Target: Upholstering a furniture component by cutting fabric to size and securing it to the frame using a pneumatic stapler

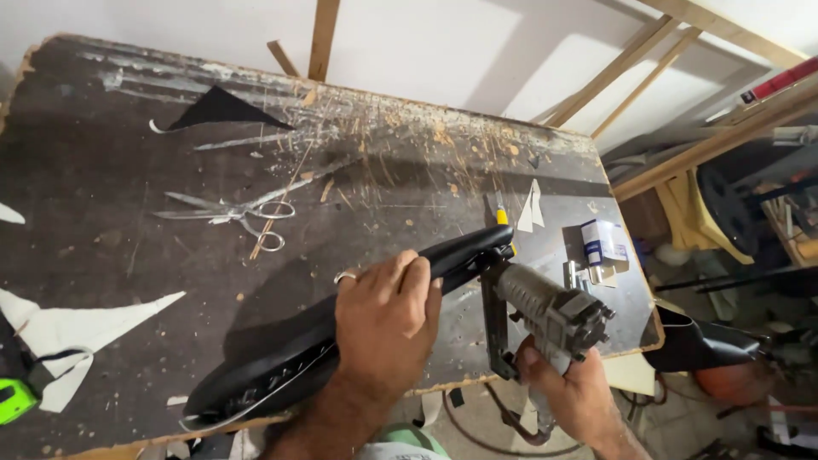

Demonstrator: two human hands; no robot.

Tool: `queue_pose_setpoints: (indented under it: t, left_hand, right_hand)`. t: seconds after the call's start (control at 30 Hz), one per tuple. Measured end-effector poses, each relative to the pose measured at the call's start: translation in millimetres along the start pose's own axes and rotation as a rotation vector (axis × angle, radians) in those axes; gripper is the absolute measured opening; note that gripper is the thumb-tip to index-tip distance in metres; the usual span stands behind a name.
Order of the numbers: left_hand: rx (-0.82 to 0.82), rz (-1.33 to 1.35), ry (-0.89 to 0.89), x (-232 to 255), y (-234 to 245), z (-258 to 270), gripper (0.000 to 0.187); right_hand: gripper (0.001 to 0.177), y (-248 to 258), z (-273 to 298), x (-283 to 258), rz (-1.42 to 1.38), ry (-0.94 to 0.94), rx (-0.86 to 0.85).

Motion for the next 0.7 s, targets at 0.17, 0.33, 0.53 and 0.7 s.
queue_pose_setpoints:
  t: [0.17, 0.33, 0.53, 0.7]
  left_hand:
    - [-0.008, 0.023, 0.011, -2, -4, 0, 0.016]
    - [-0.026, 0.038, -0.002, -4, -12, 5, 0.020]
    - [-0.136, 0.054, -0.019, -7, -21, 3, 0.027]
    - [-0.318, 0.144, 0.036, -13, -31, -1, 0.056]
  right_hand:
    - [0.030, 3, -5, -11, 0.036, -0.014, -0.026]
    - [0.025, -8, 2, -9, -0.076, -0.111, -0.028]
    - [0.026, -14, 4, -11, -0.054, -0.170, -0.044]
    - [0.012, -12, 20, 19, 0.054, -0.249, 0.023]
Point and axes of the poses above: each hand's wrist, its own z-axis away from the middle knuckle, its own y-axis out of the back of the hand, x = y × z, the point moved 10 cm from there along -z, towards the middle knuckle, and after that the axes turned 9 degrees about y, right-handed, at the moved point
